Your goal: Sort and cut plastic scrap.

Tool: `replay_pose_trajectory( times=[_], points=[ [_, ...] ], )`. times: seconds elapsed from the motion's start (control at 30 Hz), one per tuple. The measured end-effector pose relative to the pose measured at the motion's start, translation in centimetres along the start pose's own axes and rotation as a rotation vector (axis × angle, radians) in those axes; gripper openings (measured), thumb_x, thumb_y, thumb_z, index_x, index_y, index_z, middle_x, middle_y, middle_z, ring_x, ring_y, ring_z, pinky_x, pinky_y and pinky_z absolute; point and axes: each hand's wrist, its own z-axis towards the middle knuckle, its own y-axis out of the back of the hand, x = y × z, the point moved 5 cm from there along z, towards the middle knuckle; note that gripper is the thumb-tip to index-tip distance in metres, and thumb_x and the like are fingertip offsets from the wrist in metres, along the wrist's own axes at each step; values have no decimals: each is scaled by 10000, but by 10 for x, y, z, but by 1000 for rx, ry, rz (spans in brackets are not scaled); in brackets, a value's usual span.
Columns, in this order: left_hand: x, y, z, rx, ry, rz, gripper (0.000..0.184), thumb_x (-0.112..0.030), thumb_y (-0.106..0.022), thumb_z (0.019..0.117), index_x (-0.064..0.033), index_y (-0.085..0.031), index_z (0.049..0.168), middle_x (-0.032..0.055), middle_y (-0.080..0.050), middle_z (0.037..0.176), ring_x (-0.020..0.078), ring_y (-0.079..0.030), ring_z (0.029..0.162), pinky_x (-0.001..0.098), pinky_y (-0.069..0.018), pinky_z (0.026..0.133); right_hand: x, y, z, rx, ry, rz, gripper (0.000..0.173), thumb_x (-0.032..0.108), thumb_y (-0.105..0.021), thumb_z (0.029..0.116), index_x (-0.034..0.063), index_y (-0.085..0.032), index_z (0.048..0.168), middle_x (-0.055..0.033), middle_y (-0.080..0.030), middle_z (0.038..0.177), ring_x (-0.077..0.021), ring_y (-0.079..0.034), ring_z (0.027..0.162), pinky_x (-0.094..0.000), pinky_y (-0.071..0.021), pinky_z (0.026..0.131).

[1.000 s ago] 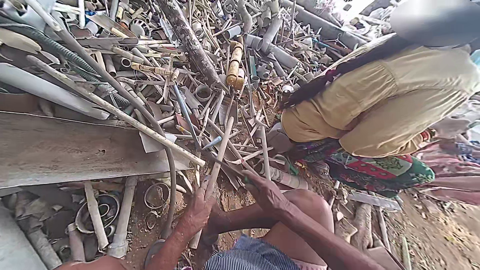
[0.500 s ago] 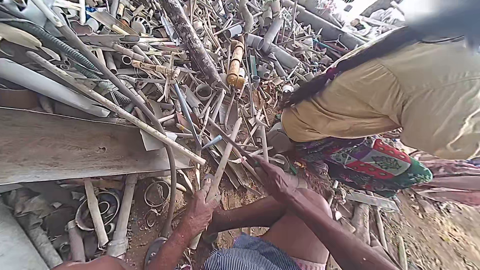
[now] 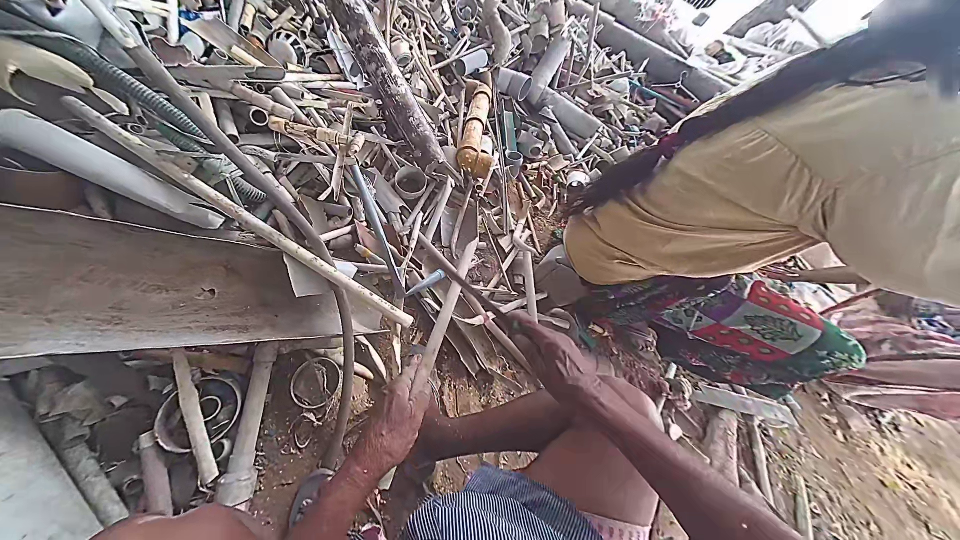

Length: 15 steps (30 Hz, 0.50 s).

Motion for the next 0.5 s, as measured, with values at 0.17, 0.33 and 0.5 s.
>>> replay_pose_trajectory(
  times=[0.17, 0.33, 0.5],
  points=[
    [-5, -8, -6, 49, -65, -148, 209, -148, -536, 1039, -16, -601, 1188, 2, -532, 710, 83, -498, 522, 247, -458, 513, 18, -35, -24, -37, 225, -66, 355, 219, -537, 1005, 33, -656, 1283, -163, -711, 858, -328, -713, 684, -492, -581, 590],
    [-10, -13, -8, 101, -51, -274, 274, -81, -526, 1050, 5, -563, 1308, 2, -521, 706, 60, -453, 478, 210, -425, 465, -101, 33, 67, 50, -438, -115, 440, 272, -377, 1116, 54, -493, 1481, -288, -673, 1169, -455, -650, 1113, -612, -465, 968],
    [-3, -5, -7, 64, 17, -331, 427, -88, -545, 1048, -10, -432, 1452, 50, -594, 776, 82, -506, 465, 219, -464, 445, -10, 9, 3, -77, -11, 87, 434, 246, -456, 1049, -4, -609, 1370, -198, -718, 929, -332, -698, 779, -526, -551, 720]
  ],
)
